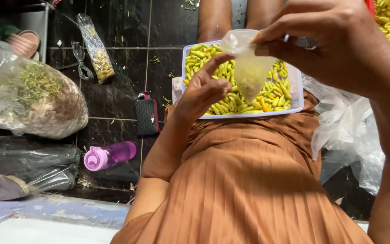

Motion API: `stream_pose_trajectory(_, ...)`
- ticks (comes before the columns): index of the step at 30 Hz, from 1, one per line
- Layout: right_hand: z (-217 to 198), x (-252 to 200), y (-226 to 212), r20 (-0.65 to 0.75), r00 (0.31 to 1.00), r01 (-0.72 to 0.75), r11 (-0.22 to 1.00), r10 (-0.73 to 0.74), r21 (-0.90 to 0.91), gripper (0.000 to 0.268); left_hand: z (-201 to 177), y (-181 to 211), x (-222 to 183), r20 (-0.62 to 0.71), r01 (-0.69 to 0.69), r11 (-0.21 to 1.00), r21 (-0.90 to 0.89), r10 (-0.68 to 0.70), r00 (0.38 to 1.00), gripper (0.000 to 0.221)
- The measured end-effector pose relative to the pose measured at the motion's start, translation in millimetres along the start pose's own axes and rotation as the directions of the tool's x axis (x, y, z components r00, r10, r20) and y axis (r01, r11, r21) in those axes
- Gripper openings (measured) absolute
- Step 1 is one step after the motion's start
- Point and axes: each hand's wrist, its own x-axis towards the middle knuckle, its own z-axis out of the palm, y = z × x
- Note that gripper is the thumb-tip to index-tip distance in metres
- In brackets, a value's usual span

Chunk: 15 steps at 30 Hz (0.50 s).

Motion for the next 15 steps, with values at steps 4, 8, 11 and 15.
stream_pose_trajectory(4,13.2,9.3,-7.8,-0.028,0.999,0.027,0.996,-0.025,0.084,0.007,14.0,-8.1,14.0,0.004,0.012,0.940,0.342,-0.014,1.000,0.064)
stream_pose_trajectory(8,24.4,11.7,-18.3,-0.027,0.990,0.140,0.978,-0.137,0.153,0.015,-12.6,-40.1,17.8,-0.036,-0.081,0.763,0.642,0.136,0.990,0.043)
stream_pose_trajectory(11,20.2,11.3,-14.5,-0.097,0.988,0.131,0.983,-0.119,0.130,0.012,-2.6,-31.3,18.4,-0.065,0.061,0.733,0.678,-0.023,0.998,0.034)
stream_pose_trajectory(15,27.1,-11.3,25.0,-0.242,0.959,-0.146,0.989,0.146,0.018,0.003,-14.3,-40.9,13.1,0.010,0.162,0.866,0.473,-0.189,0.982,0.030)
